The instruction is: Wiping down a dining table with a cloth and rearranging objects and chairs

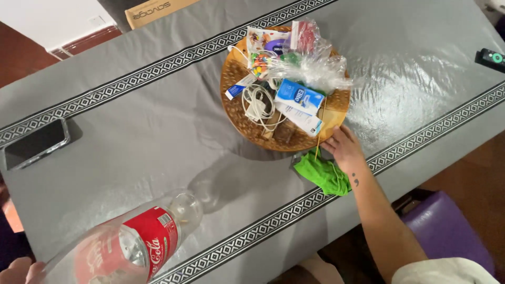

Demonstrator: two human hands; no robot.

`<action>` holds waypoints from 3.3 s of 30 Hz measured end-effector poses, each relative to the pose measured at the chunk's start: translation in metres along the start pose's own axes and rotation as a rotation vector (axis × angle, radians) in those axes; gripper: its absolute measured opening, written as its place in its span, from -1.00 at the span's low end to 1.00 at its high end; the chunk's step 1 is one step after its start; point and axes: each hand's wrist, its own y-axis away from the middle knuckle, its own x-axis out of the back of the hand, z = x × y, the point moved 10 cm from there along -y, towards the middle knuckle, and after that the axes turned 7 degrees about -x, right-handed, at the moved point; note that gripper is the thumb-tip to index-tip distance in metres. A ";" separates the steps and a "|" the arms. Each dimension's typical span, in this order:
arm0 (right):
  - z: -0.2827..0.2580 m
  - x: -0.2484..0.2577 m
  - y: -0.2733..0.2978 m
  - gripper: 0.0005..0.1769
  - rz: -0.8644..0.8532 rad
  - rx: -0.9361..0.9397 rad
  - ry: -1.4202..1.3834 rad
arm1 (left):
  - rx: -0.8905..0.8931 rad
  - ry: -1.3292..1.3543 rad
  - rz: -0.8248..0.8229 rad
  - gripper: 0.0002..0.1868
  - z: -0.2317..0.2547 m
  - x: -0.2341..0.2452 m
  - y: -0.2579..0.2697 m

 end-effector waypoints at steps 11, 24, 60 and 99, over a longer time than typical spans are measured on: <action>0.081 -0.015 0.157 -0.21 -0.032 1.008 1.337 | 0.476 0.814 0.209 0.04 -0.040 0.064 0.081; 0.214 -0.141 0.263 -0.51 -0.387 1.130 1.380 | -0.085 0.425 0.600 -0.40 0.063 0.169 0.182; 0.423 -0.428 0.440 -0.47 -1.623 1.845 1.658 | 0.179 0.134 0.974 -0.60 -0.003 0.180 0.299; 0.360 -0.448 0.392 -0.53 -1.273 1.310 1.478 | 0.264 0.056 0.918 0.08 -0.035 0.149 0.317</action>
